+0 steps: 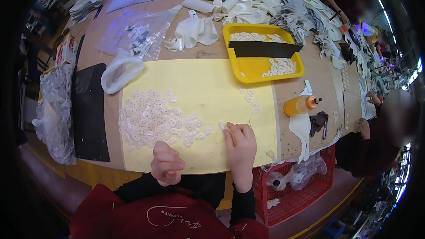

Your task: The person picks small white decorative pieces from a yellow cutting board and places them into a small white bowl. The person repeatedly handles the pieces by hand, transferring them one at a time or in small groups into the bowl.

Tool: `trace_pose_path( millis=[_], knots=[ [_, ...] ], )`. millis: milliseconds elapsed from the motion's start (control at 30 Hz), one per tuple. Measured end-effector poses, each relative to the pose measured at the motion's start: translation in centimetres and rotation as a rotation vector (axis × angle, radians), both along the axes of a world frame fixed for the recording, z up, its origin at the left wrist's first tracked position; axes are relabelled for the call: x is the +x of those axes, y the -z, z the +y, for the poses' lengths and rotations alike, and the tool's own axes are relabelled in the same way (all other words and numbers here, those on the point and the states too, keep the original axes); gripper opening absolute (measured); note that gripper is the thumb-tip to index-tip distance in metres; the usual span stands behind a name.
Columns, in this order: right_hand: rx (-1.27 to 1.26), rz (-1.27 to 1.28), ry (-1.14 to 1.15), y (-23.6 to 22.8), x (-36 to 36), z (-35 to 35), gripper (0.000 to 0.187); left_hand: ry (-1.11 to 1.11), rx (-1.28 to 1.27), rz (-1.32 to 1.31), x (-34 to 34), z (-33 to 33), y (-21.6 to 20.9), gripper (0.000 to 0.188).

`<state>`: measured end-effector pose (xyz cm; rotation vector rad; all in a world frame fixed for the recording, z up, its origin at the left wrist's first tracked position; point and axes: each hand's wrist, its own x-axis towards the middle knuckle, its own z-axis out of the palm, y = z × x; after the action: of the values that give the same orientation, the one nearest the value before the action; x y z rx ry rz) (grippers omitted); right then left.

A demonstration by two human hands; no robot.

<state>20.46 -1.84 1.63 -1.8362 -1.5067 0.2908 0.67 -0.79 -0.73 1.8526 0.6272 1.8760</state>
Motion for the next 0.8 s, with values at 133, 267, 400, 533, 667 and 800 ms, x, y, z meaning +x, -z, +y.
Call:
trace_pose_path(
  millis=[133, 267, 400, 533, 667, 800],
  knots=[
    [0.005, 0.002, 0.012, -0.1, -0.6, 0.2, 0.018, -0.001, 0.002, 0.0, 0.0, 0.0, 0.1, 0.023],
    [-0.004, 0.053, 0.032, 0.1, -0.5, 0.2, 0.016, 0.014, -0.002, 0.017, -0.2, -0.1, 0.1, 0.02],
    [-0.001, 0.063, 0.087, -0.2, 0.0, 0.3, 0.013, 0.035, -0.032, 0.105, -0.5, 0.1, -0.6, 0.015],
    [-0.013, 0.053, 0.049, 0.3, -0.6, 0.6, 0.011, 0.052, -0.029, 0.124, -0.6, 0.0, -0.5, 0.013],
    [-0.02, 0.015, 0.028, 0.1, -1.0, 0.7, 0.01, 0.066, -0.024, 0.127, -0.6, 0.0, -0.6, 0.013],
    [-0.001, 0.08, 0.057, -0.2, -0.5, 0.6, 0.011, 0.058, -0.017, 0.123, -0.6, 0.1, -0.7, 0.013]
  ],
)
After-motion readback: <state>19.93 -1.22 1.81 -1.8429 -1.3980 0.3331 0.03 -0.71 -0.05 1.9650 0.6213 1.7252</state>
